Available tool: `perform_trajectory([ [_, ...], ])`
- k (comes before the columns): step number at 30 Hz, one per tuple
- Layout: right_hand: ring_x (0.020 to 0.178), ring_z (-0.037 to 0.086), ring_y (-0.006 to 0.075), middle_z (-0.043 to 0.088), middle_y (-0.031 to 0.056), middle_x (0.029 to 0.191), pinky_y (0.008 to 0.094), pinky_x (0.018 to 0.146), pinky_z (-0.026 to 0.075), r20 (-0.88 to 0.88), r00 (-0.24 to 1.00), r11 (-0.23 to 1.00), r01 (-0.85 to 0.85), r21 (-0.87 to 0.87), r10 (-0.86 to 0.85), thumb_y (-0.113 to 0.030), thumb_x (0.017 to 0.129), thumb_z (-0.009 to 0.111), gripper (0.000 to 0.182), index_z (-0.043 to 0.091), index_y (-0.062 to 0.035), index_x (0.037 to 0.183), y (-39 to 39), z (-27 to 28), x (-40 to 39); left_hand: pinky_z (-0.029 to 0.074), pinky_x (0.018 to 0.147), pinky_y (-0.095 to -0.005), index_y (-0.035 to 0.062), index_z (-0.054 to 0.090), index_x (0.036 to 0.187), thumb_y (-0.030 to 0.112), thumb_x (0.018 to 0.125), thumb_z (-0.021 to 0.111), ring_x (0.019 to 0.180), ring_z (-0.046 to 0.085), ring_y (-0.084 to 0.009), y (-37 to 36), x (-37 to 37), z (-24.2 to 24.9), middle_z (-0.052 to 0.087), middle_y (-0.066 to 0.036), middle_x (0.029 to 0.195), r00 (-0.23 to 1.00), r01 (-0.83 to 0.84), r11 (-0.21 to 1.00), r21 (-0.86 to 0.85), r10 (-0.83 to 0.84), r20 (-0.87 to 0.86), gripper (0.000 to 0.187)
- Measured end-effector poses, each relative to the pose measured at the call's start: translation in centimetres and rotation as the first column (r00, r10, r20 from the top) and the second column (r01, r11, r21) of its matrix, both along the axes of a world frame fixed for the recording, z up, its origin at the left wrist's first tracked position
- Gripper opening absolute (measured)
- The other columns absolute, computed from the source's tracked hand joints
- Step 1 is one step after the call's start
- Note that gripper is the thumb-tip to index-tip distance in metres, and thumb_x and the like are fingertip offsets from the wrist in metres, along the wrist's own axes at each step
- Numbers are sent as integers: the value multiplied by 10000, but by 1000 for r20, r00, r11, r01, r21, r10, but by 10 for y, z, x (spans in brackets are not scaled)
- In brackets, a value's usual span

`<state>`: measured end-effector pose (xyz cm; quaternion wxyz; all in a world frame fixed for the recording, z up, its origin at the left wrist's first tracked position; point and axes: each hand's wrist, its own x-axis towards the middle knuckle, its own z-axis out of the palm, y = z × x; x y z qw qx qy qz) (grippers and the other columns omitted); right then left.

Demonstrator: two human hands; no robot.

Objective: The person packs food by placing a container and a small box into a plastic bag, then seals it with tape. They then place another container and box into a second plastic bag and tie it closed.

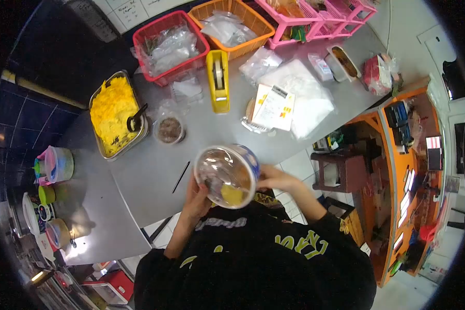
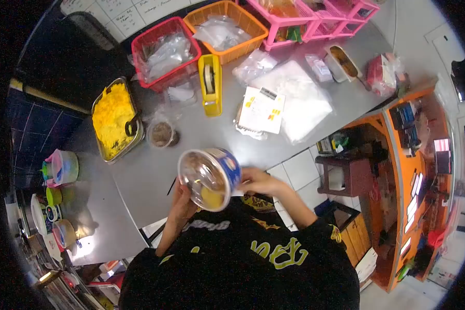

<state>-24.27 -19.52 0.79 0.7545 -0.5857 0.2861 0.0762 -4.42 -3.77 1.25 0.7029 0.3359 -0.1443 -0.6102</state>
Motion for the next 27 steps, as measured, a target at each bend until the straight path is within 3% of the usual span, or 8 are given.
perform_trajectory([
  [5, 621, 541, 96, 567, 32, 689, 219, 561, 426, 274, 920, 840, 374, -393, -281, -170, 889, 524, 182, 577, -7, 829, -182, 72, -44, 420, 929, -363, 88, 230, 1343, 303, 895, 516, 1140, 450, -209, -50, -13, -36, 415, -103, 1263, 926, -338, 933, 125, 307, 220, 573],
  [9, 826, 588, 197, 617, 89, 869, 300, 755, 459, 472, 882, 540, 397, -742, -1, -9, 734, 577, 164, 584, 16, 896, -326, -23, 40, 402, 943, -391, 124, 231, 1363, 168, 901, 526, 1164, 414, -217, -67, -19, -77, 380, -116, 1292, 837, -524, 787, 326, 403, 371, 550],
  [11, 838, 591, 303, 604, 175, 905, 353, 760, 469, 234, 971, 205, 221, -954, 42, 20, 657, 558, 207, 583, 20, 862, -349, -46, 81, 365, 965, -447, 106, 224, 1384, 156, 851, 592, 1194, 393, -257, -65, -20, -83, 343, -149, 1346, 309, -732, 625, 271, -49, 950, 650],
  [13, 849, 565, 377, 577, 230, 897, 415, 745, 463, 143, 990, 145, 140, -979, 10, 45, 637, 522, 166, 566, 19, 796, -385, -115, 107, 328, 987, -465, 89, 214, 1396, 160, 801, 645, 1222, 366, -294, -77, -31, -44, 327, -163, 1371, -100, -847, 531, -16, -131, 986, 739],
  [16, 837, 567, 374, 577, 228, 889, 441, 691, 461, 23, 996, 187, 40, -982, -88, 31, 635, 525, 142, 562, 1, 769, -369, -90, 106, 377, 957, -402, 61, 301, 1354, 112, 819, 604, 1188, 412, -301, -118, -46, 45, 384, -150, 1334, 180, -868, 475, 146, 28, 983, 616],
  [19, 865, 558, 378, 580, 217, 936, 442, 740, 454, -98, 994, 344, -109, -933, 47, -3, 647, 546, 180, 578, -10, 823, -362, -94, 104, 420, 911, -347, 34, 438, 1246, 77, 843, 553, 1133, 470, -272, -162, -28, 70, 453, -133, 1270, 216, -684, 727, 56, 128, 968, 421],
  [23, 1034, 490, 342, 549, 205, 1043, 432, 879, 390, 288, 943, 263, 239, -935, 167, -15, 646, 578, 343, 569, 1, 988, -354, -207, 121, 455, 838, -313, -2, 529, 1090, 43, 841, 521, 1006, 538, -213, -279, -11, 80, 548, -126, 1085, 92, -244, 970, 16, 7, 996, 254],
  [27, 790, 558, 348, 586, 181, 807, 435, 685, 443, 207, 978, 226, 197, -954, 19, -105, 655, 587, 138, 602, -22, 764, -340, -112, 98, 461, 756, -368, -18, 532, 999, 43, 810, 544, 926, 554, -260, -388, 23, -2, 556, -183, 1012, -95, 224, 953, 203, -186, 978, 199],
])
